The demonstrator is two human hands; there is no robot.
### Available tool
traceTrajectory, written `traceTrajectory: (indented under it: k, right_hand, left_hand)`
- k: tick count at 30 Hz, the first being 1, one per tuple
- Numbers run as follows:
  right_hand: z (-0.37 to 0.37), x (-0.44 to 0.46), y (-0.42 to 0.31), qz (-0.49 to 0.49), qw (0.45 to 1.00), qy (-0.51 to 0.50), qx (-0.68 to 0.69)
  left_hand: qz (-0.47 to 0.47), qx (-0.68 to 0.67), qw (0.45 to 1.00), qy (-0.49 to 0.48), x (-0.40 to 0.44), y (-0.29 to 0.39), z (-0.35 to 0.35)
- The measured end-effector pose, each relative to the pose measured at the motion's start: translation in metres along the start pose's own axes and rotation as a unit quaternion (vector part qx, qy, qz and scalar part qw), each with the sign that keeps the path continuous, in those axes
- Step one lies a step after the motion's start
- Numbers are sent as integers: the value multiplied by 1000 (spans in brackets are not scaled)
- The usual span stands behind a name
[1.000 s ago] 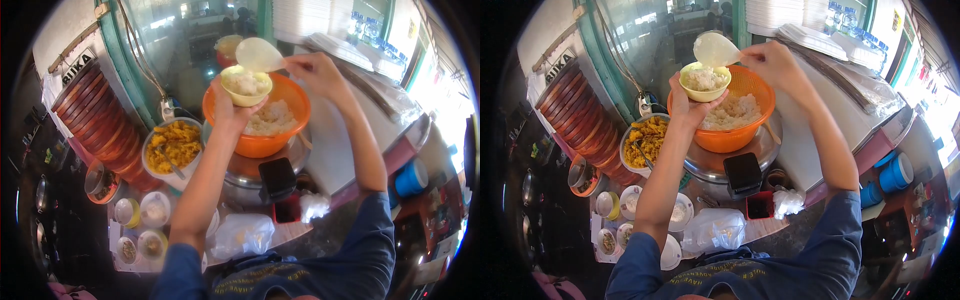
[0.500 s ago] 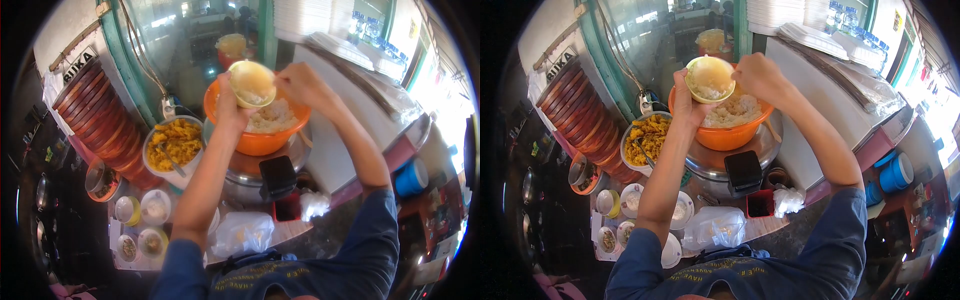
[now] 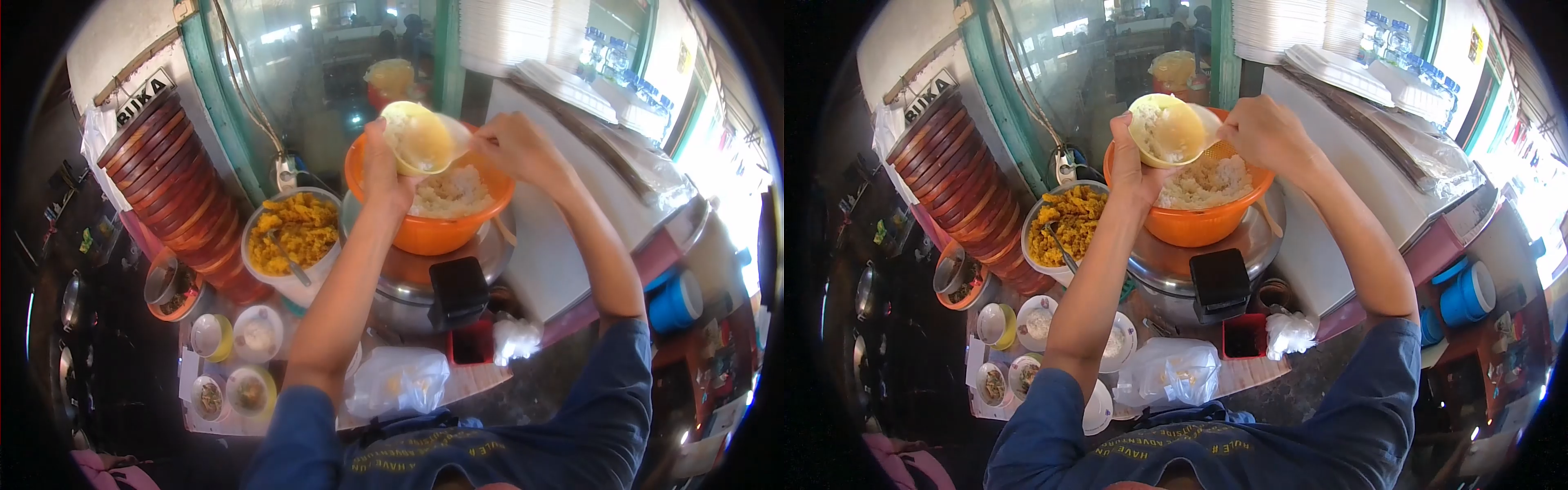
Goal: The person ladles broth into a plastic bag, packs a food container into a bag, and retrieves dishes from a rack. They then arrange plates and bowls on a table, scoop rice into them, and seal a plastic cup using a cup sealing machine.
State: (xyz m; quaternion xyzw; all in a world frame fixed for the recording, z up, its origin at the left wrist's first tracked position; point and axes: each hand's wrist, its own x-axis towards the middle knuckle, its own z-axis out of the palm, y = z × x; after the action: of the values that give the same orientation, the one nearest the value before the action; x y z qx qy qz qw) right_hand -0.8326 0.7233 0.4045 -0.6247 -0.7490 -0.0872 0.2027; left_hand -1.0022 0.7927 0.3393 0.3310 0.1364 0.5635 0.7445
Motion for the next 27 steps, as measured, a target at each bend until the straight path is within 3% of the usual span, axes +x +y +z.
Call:
traceTrajectory:
  k: [1, 4, 8, 13, 17, 18, 19, 21, 23, 24, 27]
  right_hand:
    - [0, -2, -1, 16, 998, 65, -18]
    - [-10, -4, -4, 30, 989, 137, -58]
    - [2, -5, 3, 14, 988, 147, -39]
    - [-5, -12, 7, 96, 976, 184, -61]
    - [38, -6, 26, 61, 990, 68, -105]
    - [49, -4, 31, -4, 990, 59, -125]
    - [60, -4, 33, -72, 986, 48, -141]
    - [45, -5, 21, -89, 988, 6, -127]
    - [50, -17, 24, -130, 976, 175, -13]
    - [43, -26, 15, -91, 979, 166, 70]
    - [31, -55, -2, -78, 983, 155, 65]
  left_hand:
    - [7, 9, 1000, -1, -1, 0, 0]
    - [-2, -5, 1000, 6, 0, 0, -1]
    - [-8, 5, 1000, 14, -5, 1, 1]
    - [51, -10, 998, 21, -19, 25, -1]
    - [97, -121, 988, -25, -62, 52, -29]
    - [101, -123, 987, -8, -77, 56, -44]
    - [95, -152, 983, -28, -93, 61, -61]
    - [67, -278, 951, -118, -133, 69, -106]
    - [107, -221, 969, -13, -178, 70, -149]
    - [127, -161, 977, 63, -203, 69, -172]
    - [148, -156, 962, 170, -295, 43, -261]
